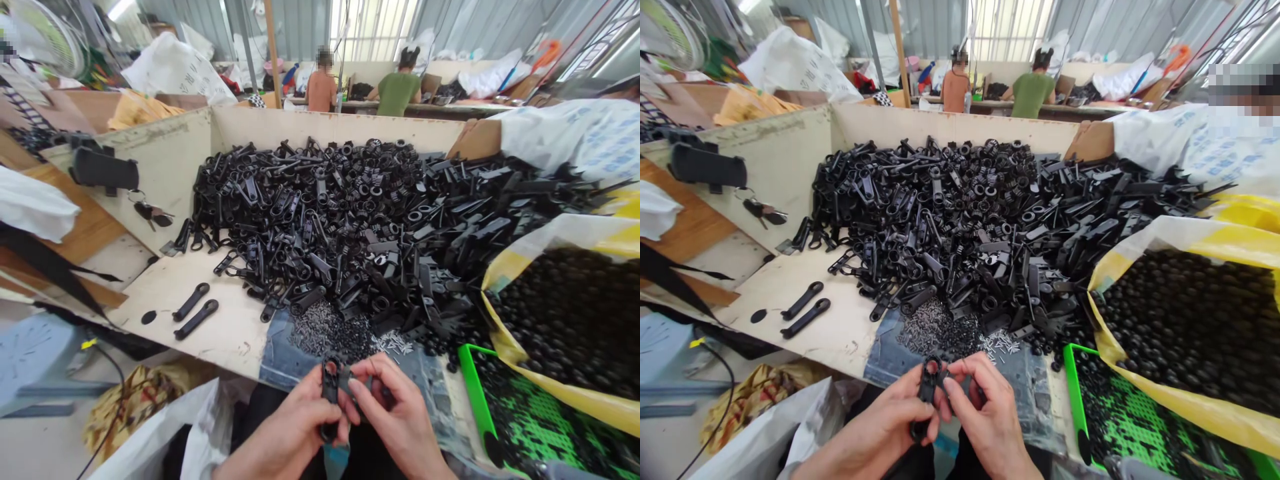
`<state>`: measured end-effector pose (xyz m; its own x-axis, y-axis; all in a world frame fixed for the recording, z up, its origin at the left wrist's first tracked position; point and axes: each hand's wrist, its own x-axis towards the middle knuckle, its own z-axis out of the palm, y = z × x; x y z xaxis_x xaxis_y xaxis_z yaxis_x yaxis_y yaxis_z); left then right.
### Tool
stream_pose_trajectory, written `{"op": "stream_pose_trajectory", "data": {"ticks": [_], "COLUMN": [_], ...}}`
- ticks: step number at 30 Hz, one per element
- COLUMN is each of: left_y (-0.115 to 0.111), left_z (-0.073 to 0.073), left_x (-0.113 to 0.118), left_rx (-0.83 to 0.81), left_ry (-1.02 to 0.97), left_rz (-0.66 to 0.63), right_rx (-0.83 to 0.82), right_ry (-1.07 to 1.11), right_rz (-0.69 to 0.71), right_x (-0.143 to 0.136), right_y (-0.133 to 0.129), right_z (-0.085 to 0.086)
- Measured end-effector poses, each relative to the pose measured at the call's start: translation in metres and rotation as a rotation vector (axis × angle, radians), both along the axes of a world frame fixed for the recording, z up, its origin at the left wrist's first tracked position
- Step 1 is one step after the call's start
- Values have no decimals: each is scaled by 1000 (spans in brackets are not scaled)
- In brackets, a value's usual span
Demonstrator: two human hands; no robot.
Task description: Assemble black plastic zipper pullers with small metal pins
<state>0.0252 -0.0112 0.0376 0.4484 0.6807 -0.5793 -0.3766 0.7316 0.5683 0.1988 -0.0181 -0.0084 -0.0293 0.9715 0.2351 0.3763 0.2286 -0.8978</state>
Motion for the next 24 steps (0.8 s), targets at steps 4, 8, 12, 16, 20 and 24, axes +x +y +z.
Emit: {"op": "stream_pose_trajectory", "data": {"ticks": [4, 8, 12, 16, 20, 24], "left_y": [-8, -11, -10, -10, -11, -10], "left_z": [-7, -14, -16, -25, -34, -38], "left_x": [-6, -9, -8, -6, -7, -11], "left_rx": [-62, -35, 176, 311, 392, 393], "left_ry": [166, 279, 328, 386, 439, 464], "left_rz": [28, 8, -95, -63, -68, -82], "right_rx": [32, 62, -26, -49, 12, 45], "right_ry": [-44, -76, -89, -83, -57, -61], "right_rz": [102, 137, 132, 94, 81, 95], "right_x": [-3, -5, -4, -6, -7, -7], "right_y": [-1, 0, 0, -1, -1, 0], "right_z": [-1, -1, -2, -1, 2, 2]}}
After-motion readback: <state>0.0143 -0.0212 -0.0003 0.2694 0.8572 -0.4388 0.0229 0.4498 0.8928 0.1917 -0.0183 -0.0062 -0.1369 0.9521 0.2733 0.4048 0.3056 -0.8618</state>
